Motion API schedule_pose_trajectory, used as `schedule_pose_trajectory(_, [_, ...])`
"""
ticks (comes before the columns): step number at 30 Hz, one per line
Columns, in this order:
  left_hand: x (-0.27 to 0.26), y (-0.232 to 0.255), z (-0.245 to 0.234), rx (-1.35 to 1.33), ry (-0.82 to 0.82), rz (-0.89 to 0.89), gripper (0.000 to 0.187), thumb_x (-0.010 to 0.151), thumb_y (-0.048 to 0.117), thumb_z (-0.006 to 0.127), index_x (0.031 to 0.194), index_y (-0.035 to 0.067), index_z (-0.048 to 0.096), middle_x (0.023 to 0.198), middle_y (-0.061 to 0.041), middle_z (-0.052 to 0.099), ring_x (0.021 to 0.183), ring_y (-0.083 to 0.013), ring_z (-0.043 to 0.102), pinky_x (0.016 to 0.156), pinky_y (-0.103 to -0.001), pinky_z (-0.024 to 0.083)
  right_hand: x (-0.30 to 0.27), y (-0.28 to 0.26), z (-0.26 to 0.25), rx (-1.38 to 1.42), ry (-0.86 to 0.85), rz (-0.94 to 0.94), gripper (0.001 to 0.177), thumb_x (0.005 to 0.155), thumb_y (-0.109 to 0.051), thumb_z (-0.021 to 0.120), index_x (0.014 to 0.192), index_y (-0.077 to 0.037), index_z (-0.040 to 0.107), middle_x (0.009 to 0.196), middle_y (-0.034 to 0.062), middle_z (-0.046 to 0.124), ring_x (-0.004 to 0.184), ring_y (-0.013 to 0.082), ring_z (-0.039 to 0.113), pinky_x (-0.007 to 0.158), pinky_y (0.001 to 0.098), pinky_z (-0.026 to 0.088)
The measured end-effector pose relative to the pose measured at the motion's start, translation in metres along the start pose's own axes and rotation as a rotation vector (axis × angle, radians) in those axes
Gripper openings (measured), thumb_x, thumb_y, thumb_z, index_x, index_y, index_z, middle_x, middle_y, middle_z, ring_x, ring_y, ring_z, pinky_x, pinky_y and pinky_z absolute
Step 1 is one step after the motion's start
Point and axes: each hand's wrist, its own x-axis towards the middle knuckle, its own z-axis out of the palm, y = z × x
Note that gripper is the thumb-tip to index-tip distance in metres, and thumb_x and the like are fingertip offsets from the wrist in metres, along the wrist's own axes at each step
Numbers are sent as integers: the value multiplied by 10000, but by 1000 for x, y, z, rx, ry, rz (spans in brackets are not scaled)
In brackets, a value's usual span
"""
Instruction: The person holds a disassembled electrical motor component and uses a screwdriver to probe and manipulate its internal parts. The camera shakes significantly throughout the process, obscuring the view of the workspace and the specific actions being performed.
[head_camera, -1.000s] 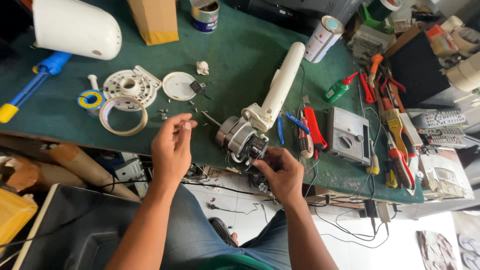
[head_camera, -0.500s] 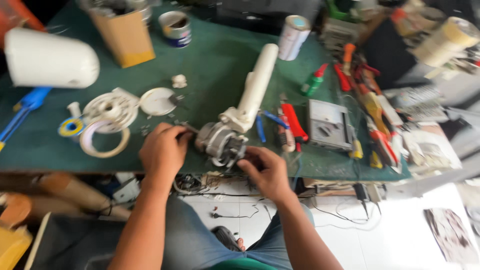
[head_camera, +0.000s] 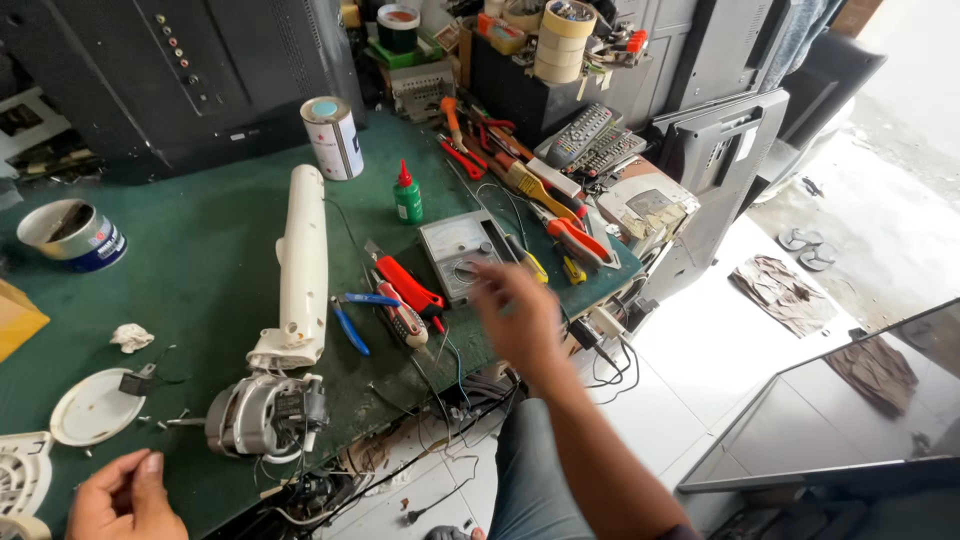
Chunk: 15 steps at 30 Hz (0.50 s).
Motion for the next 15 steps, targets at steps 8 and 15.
schedule_pose_trajectory(8, [16,29,-8,-161,12,16,202,1173,145,883,1313,18,815,1041,-112,768,861,-215,677,830,-357,526,44,51,-54,-361,-533,377,428,1020,-198,595,1440,-171,674,1376,131,675,1193,293,693,989,440,578])
schedule_pose_trajectory(15, [6,32,-26,-132,35,174,87,1102,147,876,1165,94,848,899,-54,748,800,-191,665,817,-349,513,45,55,-61,-365,-565,418,348,1049,-293,684,1384,-224,747,814,41,718,725,196,619,679,372,451])
